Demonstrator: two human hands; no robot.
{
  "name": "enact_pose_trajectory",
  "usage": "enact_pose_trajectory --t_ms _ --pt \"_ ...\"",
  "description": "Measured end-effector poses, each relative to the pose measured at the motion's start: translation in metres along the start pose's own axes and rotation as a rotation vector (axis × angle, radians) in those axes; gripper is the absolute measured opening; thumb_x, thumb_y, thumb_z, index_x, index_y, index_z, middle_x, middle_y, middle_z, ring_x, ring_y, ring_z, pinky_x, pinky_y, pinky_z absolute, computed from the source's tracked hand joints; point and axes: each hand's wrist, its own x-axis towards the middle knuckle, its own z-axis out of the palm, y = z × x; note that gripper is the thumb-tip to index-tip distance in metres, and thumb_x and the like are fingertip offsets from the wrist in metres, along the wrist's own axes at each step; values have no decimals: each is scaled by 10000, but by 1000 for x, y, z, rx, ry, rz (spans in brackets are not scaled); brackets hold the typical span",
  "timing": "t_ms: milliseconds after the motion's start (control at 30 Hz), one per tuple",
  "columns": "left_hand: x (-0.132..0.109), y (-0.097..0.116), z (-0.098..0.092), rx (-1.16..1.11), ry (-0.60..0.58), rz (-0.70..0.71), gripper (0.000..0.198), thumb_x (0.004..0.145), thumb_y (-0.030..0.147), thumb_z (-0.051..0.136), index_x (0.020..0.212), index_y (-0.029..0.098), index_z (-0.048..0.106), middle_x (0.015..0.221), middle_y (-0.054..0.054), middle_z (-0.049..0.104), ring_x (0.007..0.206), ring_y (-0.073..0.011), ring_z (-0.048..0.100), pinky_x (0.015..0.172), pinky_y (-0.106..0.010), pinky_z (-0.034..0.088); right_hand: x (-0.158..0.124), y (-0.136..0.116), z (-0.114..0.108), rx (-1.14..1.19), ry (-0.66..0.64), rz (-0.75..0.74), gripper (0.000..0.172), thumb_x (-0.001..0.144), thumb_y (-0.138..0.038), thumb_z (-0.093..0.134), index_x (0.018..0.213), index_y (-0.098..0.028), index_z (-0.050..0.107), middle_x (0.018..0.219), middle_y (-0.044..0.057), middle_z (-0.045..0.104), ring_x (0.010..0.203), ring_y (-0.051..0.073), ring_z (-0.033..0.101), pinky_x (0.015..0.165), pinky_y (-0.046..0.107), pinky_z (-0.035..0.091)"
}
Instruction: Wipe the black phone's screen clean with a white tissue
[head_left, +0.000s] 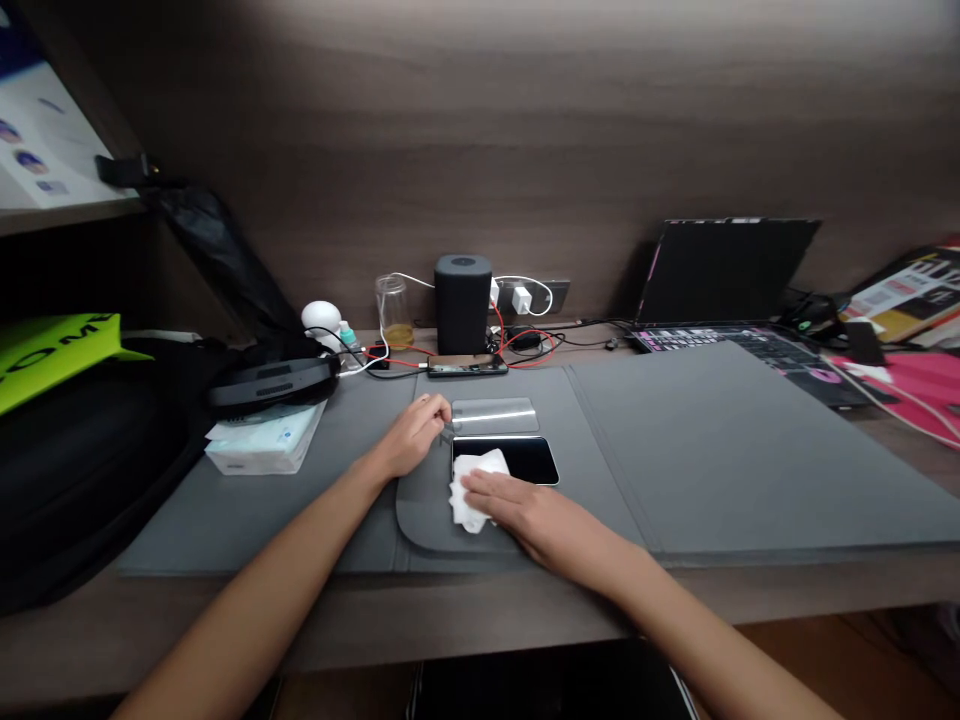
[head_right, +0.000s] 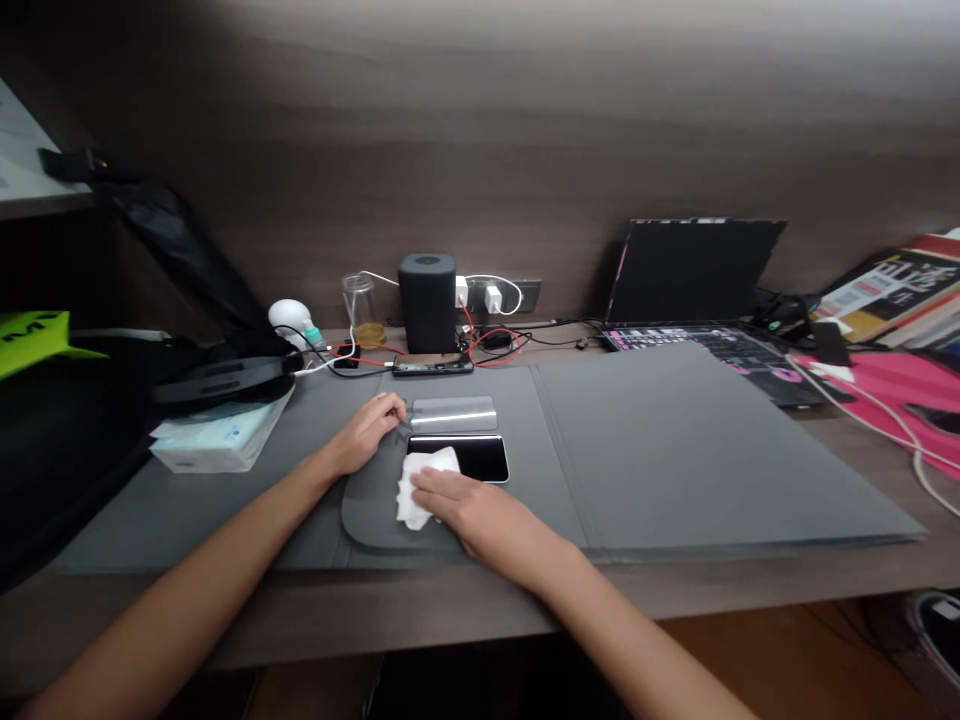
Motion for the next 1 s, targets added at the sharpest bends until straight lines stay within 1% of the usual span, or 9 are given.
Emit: enact_pose_trajectory --t_ms 233,367,433,500,633,700,800,900,1000 --pt "3 -4 3 -9 -19 7 89 886 205 365 849 209 446 843 -17 515 827 -196 471 769 -331 391 -64 20 -30 -51 21 198 527 966 -111 351 1436 -269 529 1523 15 480 1377 204 487 1141 433 439" --pt "3 -3 5 -2 -28 -20 105 909 232 359 871 208 454 866 -20 519 847 -200 481 791 -344 396 -75 39 -59 -132 105 314 478 992 -216 349 1425 -283 542 1443 26 577 1287 241 584 1077 464 506" --pt "4 -2 5 10 -22 -23 103 911 239 364 869 210 454 865 -22 523 852 -205 481 796 -350 397 -76 51 -74 -219 226 363 464 996 -263 353 1416 -279 550 1450 38 572 1310 268 562 1102 516 473" --pt "4 0 4 27 -21 -7 64 870 205 375 849 215 435 857 -24 518 851 -210 475 794 -355 398 -75 63 -86 -272 247 401 429 987 -332 394 1351 -277 612 1448 50 574 1302 308 564 1100 551 463" --pt "4 -1 4 76 -50 26 114 752 139 384 829 223 380 873 -34 503 862 -221 465 819 -380 410 -63 77 -104 -224 -10 486 410 914 -531 539 1191 -290 720 1378 62 635 1178 358 647 973 502 567" --pt "4 -3 4 115 -56 16 133 750 140 395 853 223 393 907 -44 516 892 -231 474 856 -400 420 -46 78 -107 -232 36 495 504 927 -578 509 1290 -267 669 1421 71 599 1249 362 597 1018 512 529" --pt "3 -3 6 192 -31 -22 195 751 143 416 930 215 446 1004 -71 555 980 -255 497 924 -436 420 -11 83 -101 -211 151 445 571 944 -527 502 1433 -234 544 1445 88 575 1305 346 550 1065 526 473" --pt "3 2 5 283 -6 -98 323 770 143 421 1080 197 495 1155 -103 584 1107 -285 509 987 -473 399 17 99 -88 -127 128 438 596 910 -449 568 1449 -200 522 1416 116 599 1271 333 577 1059 506 471" --pt "3 10 5 368 -33 -118 428 805 148 414 1225 170 497 1274 -132 586 1198 -300 503 1023 -480 385 25 118 -75 -54 176 414 564 950 -464 506 1441 -187 528 1413 120 601 1272 312 570 1074 490 450"
